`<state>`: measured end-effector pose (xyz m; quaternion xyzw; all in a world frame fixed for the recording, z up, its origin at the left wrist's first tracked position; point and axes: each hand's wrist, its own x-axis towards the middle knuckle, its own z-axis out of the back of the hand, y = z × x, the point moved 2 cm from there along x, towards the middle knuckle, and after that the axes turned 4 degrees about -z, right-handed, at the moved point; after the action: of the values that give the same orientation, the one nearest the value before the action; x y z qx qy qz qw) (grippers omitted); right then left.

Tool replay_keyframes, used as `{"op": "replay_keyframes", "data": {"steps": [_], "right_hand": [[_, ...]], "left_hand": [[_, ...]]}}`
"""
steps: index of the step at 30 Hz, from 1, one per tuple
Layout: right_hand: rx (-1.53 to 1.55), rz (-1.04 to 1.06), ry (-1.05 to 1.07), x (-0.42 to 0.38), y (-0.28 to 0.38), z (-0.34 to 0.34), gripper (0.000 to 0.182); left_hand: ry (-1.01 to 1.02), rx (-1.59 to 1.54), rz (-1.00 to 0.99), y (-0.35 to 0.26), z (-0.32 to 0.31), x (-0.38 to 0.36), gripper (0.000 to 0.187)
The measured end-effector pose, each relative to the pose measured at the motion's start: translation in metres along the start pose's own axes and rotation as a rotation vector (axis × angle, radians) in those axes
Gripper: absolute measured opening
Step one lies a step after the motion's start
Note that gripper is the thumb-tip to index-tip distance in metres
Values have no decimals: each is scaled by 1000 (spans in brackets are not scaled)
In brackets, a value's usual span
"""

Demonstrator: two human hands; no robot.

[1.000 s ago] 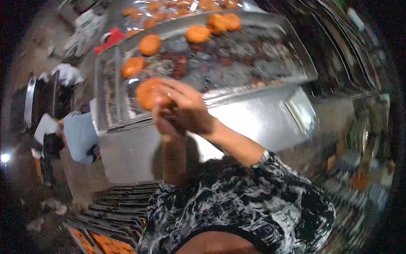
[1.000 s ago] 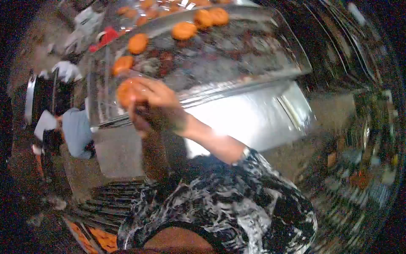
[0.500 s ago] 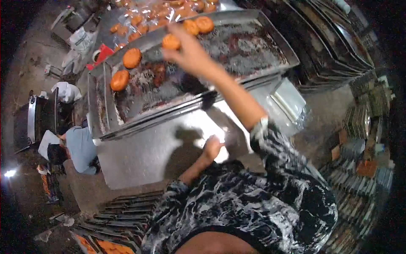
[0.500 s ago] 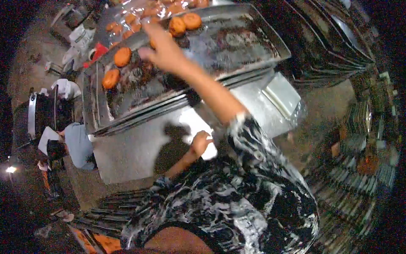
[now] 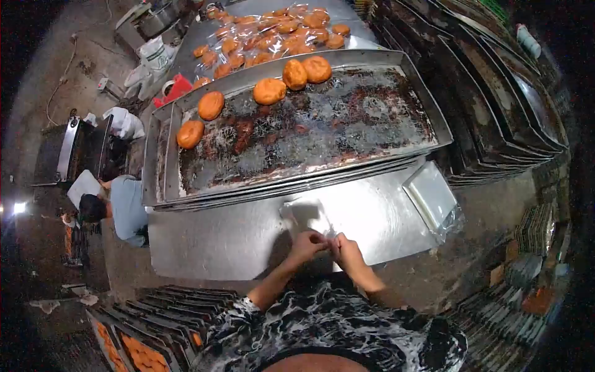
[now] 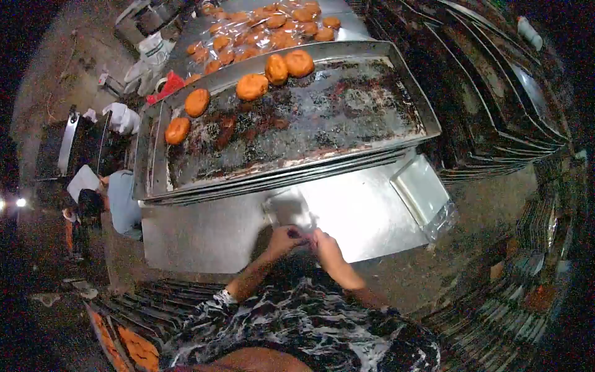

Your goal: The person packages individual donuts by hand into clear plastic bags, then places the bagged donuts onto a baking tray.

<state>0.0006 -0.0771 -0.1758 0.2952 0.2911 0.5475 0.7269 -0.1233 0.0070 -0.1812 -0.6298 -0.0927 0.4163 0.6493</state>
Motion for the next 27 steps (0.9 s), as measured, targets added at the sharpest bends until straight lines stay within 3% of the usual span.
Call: {"op": "replay_keyframes", "data": {"steps": [1,3,4,5,6,7,8,9,10,11,13,14,15,17,18,19,20,22,23,24,25,27], "right_hand": [[104,-79,-58,-4,-1,-1,21],[193,-141,-138,4,13,17,23],[498,-337,104,10,25,30,25],[802,-528,351,19,38,38,27],[1699,-686,447,41,38,34,33],[1800,-514,445,52,36,44,38],[1830,23,549,76,21,46,46],[1363,-204,-16,80,76,60,47],[1660,-96,54,82,126,70,47],[1953,21,133,88,158,71,48],[1952,-44,457,95,169,35,50],[2261,-118,1037,100,161,0,43],[1626,-417,772,102,193,4,44],[317,253,438,157,196,12,54],[-11,437,197,195,214,32,66],[-93,426,-318,243,205,22,77],[-425,219,-466,295,199,12,84],[-667,43,-338,384,164,2,78],[-589,-1,-282,399,160,5,73],[-569,84,-458,412,149,-6,57],[-224,113,-339,390,170,8,41],[-64,274,-132,324,194,8,30]], "left_hand": [[1,-9,-1,-1,-6,-1,23],[-127,-309,-117,-21,-5,5,22],[-327,-71,-237,-34,-1,8,13],[-322,-71,-251,-43,-2,5,13],[-316,-23,-535,-58,-3,-1,12],[-310,23,-815,-72,-5,-9,11],[-349,70,-833,-98,0,-21,12],[-483,-260,-998,-76,2,-2,22],[-643,-218,-972,-87,22,-2,25],[-803,-173,-941,-100,51,-4,29],[-488,-1291,-589,-88,91,-7,28],[-502,-1303,-589,-73,116,-10,28],[-520,-1295,-627,-50,144,-12,31],[-549,-1259,-693,-15,186,-16,40],[-560,-1265,-686,-23,194,-27,40],[-773,-1251,-717,-43,206,-46,42],[-987,-1222,-740,-59,216,-64,45],[-1037,-1352,-714,-66,223,-76,44],[-1033,-1411,-743,-64,228,-83,44],[-1064,-1381,-727,-63,239,-91,44],[-1130,-1394,-771,-63,244,-99,44],[-1187,-1387,-786,-56,246,-108,44]]}}
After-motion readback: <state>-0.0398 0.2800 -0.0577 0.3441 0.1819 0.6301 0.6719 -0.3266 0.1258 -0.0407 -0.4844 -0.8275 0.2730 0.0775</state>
